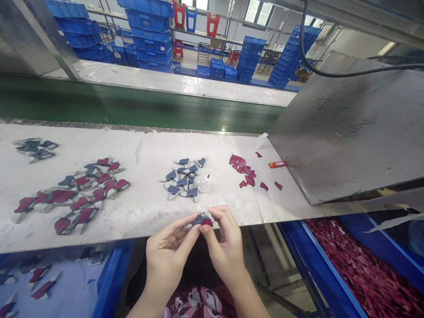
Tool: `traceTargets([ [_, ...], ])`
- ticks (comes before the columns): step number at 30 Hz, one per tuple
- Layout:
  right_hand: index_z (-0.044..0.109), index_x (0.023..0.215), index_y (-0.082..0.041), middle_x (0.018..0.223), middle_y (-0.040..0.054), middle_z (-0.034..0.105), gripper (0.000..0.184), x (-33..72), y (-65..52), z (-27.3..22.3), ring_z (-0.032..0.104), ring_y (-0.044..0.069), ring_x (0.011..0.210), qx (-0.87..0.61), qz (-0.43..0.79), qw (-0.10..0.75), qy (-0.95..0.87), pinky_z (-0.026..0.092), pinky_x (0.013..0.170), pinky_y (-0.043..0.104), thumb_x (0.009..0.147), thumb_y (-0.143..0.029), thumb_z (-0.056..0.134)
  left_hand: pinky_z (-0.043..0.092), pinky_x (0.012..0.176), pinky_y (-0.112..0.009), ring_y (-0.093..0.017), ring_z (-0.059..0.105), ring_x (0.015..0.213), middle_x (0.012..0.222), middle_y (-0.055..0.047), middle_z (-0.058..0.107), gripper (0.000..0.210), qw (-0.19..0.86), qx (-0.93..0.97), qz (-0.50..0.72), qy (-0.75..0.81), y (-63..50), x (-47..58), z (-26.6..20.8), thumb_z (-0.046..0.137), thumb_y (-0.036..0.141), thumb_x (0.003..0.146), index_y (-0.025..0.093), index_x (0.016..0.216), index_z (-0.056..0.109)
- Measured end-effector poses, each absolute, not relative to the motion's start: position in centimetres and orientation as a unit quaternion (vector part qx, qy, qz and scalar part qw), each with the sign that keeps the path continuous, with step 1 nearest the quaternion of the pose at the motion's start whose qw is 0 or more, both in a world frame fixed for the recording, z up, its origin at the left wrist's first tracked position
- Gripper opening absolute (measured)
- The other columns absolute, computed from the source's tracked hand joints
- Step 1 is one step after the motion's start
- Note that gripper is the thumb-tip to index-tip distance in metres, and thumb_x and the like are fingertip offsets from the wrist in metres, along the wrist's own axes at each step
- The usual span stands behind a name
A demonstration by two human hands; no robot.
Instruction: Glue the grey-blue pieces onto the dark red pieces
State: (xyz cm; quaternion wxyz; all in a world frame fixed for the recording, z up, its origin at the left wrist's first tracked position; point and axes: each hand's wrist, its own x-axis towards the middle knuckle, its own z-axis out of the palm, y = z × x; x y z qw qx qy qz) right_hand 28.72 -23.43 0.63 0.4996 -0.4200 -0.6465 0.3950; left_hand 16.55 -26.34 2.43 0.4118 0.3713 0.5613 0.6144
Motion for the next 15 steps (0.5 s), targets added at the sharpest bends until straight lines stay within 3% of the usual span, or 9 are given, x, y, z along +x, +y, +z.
traceTargets([
  [8,0.063,0.094,-0.020,0.087,0.0031,0.064,0.021,28.2,-23.1,1.2,0.061,0.017,0.083,-0.452,0.551,0.481,-0.511,0.051,0.077,0.028,0.091,-0.041,0.063,0.064,0.084,-0.026,-0.019,0.077,0.087,0.110,-0.003,0.077,0.029,0.287,0.531,0.557,0.571,-26.9,15.9,0.2,0.070,0.019,0.084,0.026,0.112,0.075],
  [12,0.069,0.092,-0.020,0.081,0.0015,0.067,0.027,28.5,-22.6,0.9,0.062,0.016,0.076,-0.415,0.632,0.450,-0.476,0.052,0.076,0.028,0.088,-0.047,0.067,0.064,0.080,-0.025,-0.019,0.077,0.082,0.103,-0.001,0.079,0.027,0.240,0.573,0.524,0.582,-26.4,14.8,0.3,0.070,0.018,0.084,0.026,0.109,0.076],
  [15,0.073,0.095,-0.019,0.079,0.0028,0.068,0.042,29.0,-22.5,0.7,0.063,0.016,0.075,-0.408,0.644,0.441,-0.474,0.054,0.078,0.031,0.093,-0.057,0.055,0.065,0.074,-0.023,-0.019,0.077,0.077,0.095,0.001,0.080,0.023,0.253,0.553,0.517,0.603,-26.2,14.3,0.9,0.070,0.022,0.085,0.026,0.106,0.078],
])
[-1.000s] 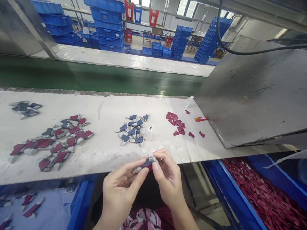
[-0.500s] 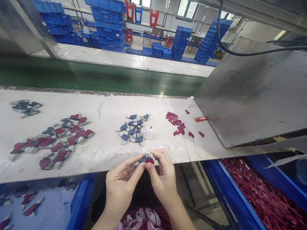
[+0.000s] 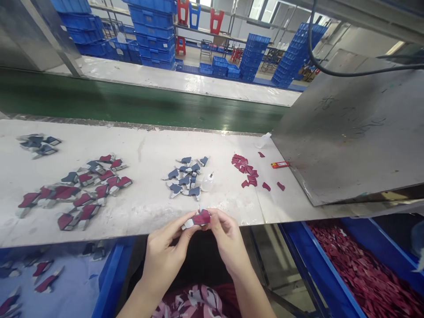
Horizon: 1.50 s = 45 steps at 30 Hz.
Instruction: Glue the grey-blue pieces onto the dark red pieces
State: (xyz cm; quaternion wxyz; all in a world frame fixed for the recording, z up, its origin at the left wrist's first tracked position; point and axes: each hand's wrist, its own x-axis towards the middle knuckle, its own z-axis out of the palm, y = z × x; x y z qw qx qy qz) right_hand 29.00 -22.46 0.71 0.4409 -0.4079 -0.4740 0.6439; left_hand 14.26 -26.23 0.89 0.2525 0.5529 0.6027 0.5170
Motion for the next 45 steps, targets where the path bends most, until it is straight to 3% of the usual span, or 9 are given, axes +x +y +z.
traceTargets([
  [3,0.075,0.100,-0.018,0.082,0.0062,0.070,0.055,29.4,-22.4,0.9,0.064,0.018,0.078,-0.401,0.655,0.435,-0.469,0.054,0.078,0.032,0.097,-0.061,0.041,0.064,0.073,-0.022,-0.019,0.078,0.076,0.092,0.001,0.080,0.021,0.294,0.518,0.527,0.606,-26.3,14.2,1.1,0.071,0.025,0.084,0.026,0.104,0.078],
  [8,0.077,0.097,-0.021,0.081,0.0032,0.072,0.030,29.0,-22.1,1.3,0.066,0.017,0.075,-0.416,0.637,0.418,-0.496,0.057,0.074,0.030,0.091,-0.046,0.063,0.064,0.080,-0.027,-0.023,0.077,0.085,0.100,-0.002,0.079,0.024,0.377,0.466,0.538,0.593,-26.2,14.0,0.6,0.073,0.029,0.082,0.024,0.104,0.078],
  [18,0.071,0.111,-0.017,0.090,0.0065,0.071,0.028,25.0,-21.4,-2.2,0.067,0.019,0.083,-0.405,0.571,0.407,-0.587,0.057,0.080,0.034,0.092,-0.036,0.062,0.065,0.078,-0.034,-0.028,0.077,0.084,0.089,-0.011,0.080,0.043,0.484,0.314,0.544,0.609,-24.8,9.9,-0.1,0.088,0.038,0.060,0.014,0.094,0.077],
  [24,0.070,0.118,-0.024,0.104,0.0089,0.061,0.030,26.3,-20.3,-3.0,0.060,0.022,0.095,-0.473,0.346,0.457,-0.669,0.055,0.079,0.037,0.089,-0.030,0.065,0.060,0.085,-0.042,-0.029,0.073,0.091,0.092,-0.007,0.079,0.028,0.174,0.386,0.451,0.786,-24.4,2.6,-1.8,0.080,0.041,0.070,0.022,0.090,0.077],
  [28,0.074,0.111,-0.033,0.133,0.0117,0.042,0.025,28.0,-18.8,-2.9,0.039,0.034,0.128,-0.521,0.179,0.458,-0.698,0.048,0.093,0.052,0.087,-0.030,0.069,0.043,0.105,-0.054,-0.034,0.057,0.120,0.126,-0.008,0.067,0.012,-0.109,0.531,0.368,0.756,-23.4,1.4,-2.4,0.063,0.022,0.084,0.026,0.088,0.074],
  [32,0.067,0.125,-0.036,0.152,0.0091,0.028,0.036,27.6,-17.0,-3.2,0.020,0.038,0.141,-0.489,0.208,0.394,-0.750,0.039,0.104,0.062,0.089,-0.032,0.065,0.043,0.101,-0.049,-0.029,0.058,0.112,0.118,-0.008,0.068,0.020,-0.034,0.703,0.285,0.651,-20.3,3.6,-2.2,0.050,0.017,0.090,0.025,0.094,0.067],
  [39,0.052,0.142,-0.028,0.115,0.0110,0.059,0.059,27.7,-16.3,-4.4,0.057,0.026,0.108,-0.501,0.295,0.498,-0.643,0.053,0.091,0.048,0.085,-0.021,0.064,0.044,0.088,-0.044,-0.029,0.057,0.103,0.105,-0.010,0.067,0.014,0.107,0.753,0.212,0.613,-17.2,5.0,-3.1,0.049,0.027,0.093,0.022,0.102,0.058],
  [42,0.055,0.136,-0.023,0.100,0.0059,0.068,0.057,28.3,-17.6,-4.2,0.066,0.020,0.087,-0.499,0.343,0.590,-0.534,0.057,0.084,0.039,0.082,-0.027,0.072,0.040,0.087,-0.045,-0.028,0.058,0.101,0.104,-0.010,0.067,0.016,0.124,0.747,0.196,0.623,-18.9,6.1,-3.3,0.045,0.029,0.096,0.021,0.104,0.056],
  [45,0.066,0.121,-0.021,0.107,0.0079,0.071,0.044,28.6,-18.8,-4.2,0.069,0.022,0.096,-0.507,0.346,0.614,-0.496,0.056,0.089,0.039,0.079,-0.031,0.076,0.036,0.088,-0.044,-0.026,0.059,0.102,0.108,-0.010,0.068,0.023,0.166,0.738,0.199,0.623,-21.3,8.1,-3.1,0.035,0.029,0.101,0.021,0.108,0.055],
])
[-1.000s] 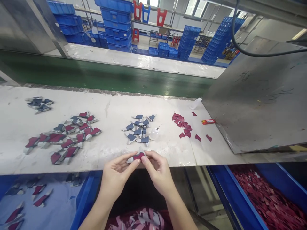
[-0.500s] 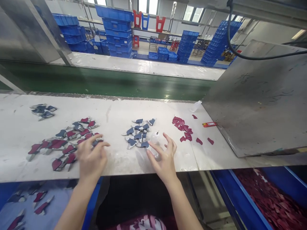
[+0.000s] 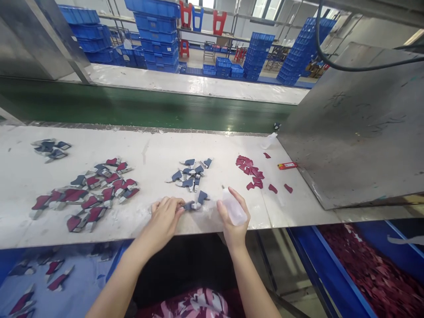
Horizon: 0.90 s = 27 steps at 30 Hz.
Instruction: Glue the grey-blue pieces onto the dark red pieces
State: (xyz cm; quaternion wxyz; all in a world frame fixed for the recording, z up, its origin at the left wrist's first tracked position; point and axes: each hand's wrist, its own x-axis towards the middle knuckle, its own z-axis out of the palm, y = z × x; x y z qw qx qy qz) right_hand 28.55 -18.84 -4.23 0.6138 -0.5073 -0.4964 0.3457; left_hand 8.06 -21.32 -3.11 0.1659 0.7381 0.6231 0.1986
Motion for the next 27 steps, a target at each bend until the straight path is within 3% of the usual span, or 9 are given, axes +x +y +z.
traceTargets([
  [3,0.071,0.113,-0.018,0.113,0.0110,0.072,0.035,28.6,-19.7,-4.8,0.069,0.027,0.104,-0.490,0.358,0.617,-0.500,0.056,0.089,0.040,0.083,-0.035,0.071,0.034,0.088,-0.043,-0.024,0.062,0.097,0.108,-0.009,0.070,0.030,0.190,0.719,0.211,0.634,-22.8,9.9,-3.1,0.027,0.024,0.103,0.021,0.112,0.056],
  [6,0.073,0.109,-0.017,0.104,0.0110,0.075,0.031,28.4,-20.2,-5.5,0.072,0.027,0.095,-0.481,0.354,0.626,-0.502,0.058,0.081,0.039,0.084,-0.036,0.068,0.034,0.085,-0.041,-0.022,0.063,0.089,0.102,-0.007,0.073,0.033,0.179,0.697,0.231,0.655,-23.2,10.7,-3.4,0.028,0.022,0.102,0.021,0.112,0.059],
  [12,0.072,0.093,-0.016,0.076,0.0053,0.073,0.019,27.8,-20.6,-6.3,0.070,0.020,0.062,-0.473,0.263,0.638,-0.548,0.057,0.056,0.030,0.077,-0.025,0.075,0.034,0.089,-0.040,-0.024,0.063,0.098,0.109,-0.005,0.074,0.022,0.178,0.694,0.268,0.644,-22.9,10.3,-4.3,0.049,0.036,0.098,0.025,0.110,0.064],
  [16,0.072,0.093,-0.015,0.078,0.0074,0.074,0.017,27.8,-20.6,-6.6,0.071,0.021,0.065,-0.456,0.198,0.635,-0.591,0.059,0.058,0.031,0.077,-0.021,0.076,0.032,0.088,-0.040,-0.024,0.064,0.095,0.102,-0.002,0.074,0.012,0.165,0.685,0.275,0.654,-22.8,10.4,-4.7,0.060,0.033,0.093,0.025,0.100,0.065],
  [27,0.072,0.093,-0.015,0.081,0.0089,0.076,0.016,27.6,-20.2,-6.4,0.074,0.022,0.068,-0.455,0.171,0.613,-0.623,0.062,0.062,0.033,0.079,-0.020,0.076,0.029,0.085,-0.039,-0.022,0.065,0.089,0.095,0.000,0.073,0.008,0.152,0.689,0.283,0.650,-22.8,10.5,-4.8,0.064,0.027,0.091,0.024,0.099,0.065],
])
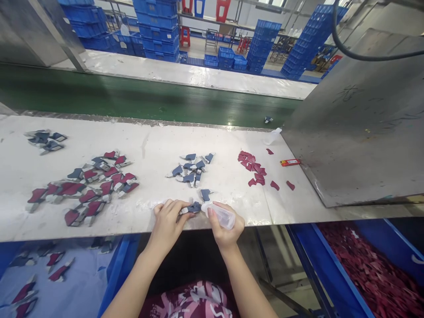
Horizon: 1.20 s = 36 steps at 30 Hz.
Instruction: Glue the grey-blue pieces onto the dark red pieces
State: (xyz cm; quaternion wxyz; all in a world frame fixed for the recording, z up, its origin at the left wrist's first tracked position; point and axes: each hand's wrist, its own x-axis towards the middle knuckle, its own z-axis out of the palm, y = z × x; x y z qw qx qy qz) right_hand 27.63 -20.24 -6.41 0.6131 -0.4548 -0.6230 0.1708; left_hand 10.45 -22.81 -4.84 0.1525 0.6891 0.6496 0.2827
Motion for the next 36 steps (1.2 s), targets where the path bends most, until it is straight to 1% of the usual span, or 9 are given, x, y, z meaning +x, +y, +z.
traceTargets([
  [10,0.073,0.093,-0.015,0.080,0.0078,0.075,0.013,27.72,-20.25,-6.31,0.073,0.021,0.067,-0.464,0.174,0.608,-0.620,0.060,0.061,0.031,0.081,-0.020,0.073,0.029,0.084,-0.038,-0.022,0.065,0.089,0.094,-0.001,0.074,0.008,0.143,0.689,0.284,0.651,-22.80,10.43,-5.17,0.063,0.029,0.091,0.024,0.097,0.065],
  [16,0.073,0.091,-0.015,0.079,0.0073,0.074,0.011,27.88,-20.41,-6.42,0.072,0.021,0.067,-0.468,0.180,0.620,-0.603,0.060,0.061,0.032,0.081,-0.018,0.072,0.028,0.084,-0.039,-0.023,0.065,0.086,0.092,0.000,0.073,0.009,0.142,0.686,0.289,0.653,-22.83,10.48,-5.27,0.065,0.031,0.091,0.023,0.096,0.065],
  [20,0.072,0.088,-0.015,0.074,0.0063,0.072,0.009,28.03,-20.52,-6.37,0.071,0.020,0.063,-0.466,0.174,0.639,-0.587,0.058,0.056,0.031,0.081,-0.020,0.070,0.028,0.084,-0.039,-0.022,0.064,0.084,0.090,0.000,0.072,0.009,0.139,0.683,0.288,0.656,-22.89,10.50,-5.24,0.067,0.030,0.090,0.023,0.095,0.064],
  [24,0.071,0.085,-0.016,0.069,0.0048,0.070,0.008,28.14,-20.60,-6.36,0.068,0.019,0.057,-0.466,0.171,0.638,-0.589,0.055,0.051,0.030,0.081,-0.022,0.068,0.028,0.084,-0.039,-0.022,0.063,0.082,0.089,0.000,0.072,0.010,0.138,0.682,0.288,0.658,-22.85,10.56,-5.21,0.067,0.031,0.090,0.023,0.095,0.064],
  [30,0.071,0.085,-0.016,0.068,0.0043,0.069,0.008,28.23,-20.71,-6.59,0.067,0.019,0.057,-0.469,0.183,0.634,-0.587,0.053,0.052,0.029,0.081,-0.023,0.068,0.029,0.085,-0.039,-0.021,0.063,0.082,0.090,0.000,0.072,0.010,0.139,0.681,0.280,0.662,-22.82,10.64,-5.18,0.065,0.032,0.091,0.023,0.096,0.065],
  [36,0.071,0.084,-0.016,0.070,0.0054,0.071,0.008,28.25,-20.67,-6.50,0.070,0.021,0.061,-0.474,0.181,0.632,-0.585,0.055,0.055,0.031,0.083,-0.023,0.067,0.031,0.086,-0.039,-0.021,0.063,0.081,0.090,-0.002,0.073,0.011,0.140,0.683,0.275,0.662,-22.88,10.63,-5.02,0.062,0.033,0.092,0.023,0.097,0.064],
])
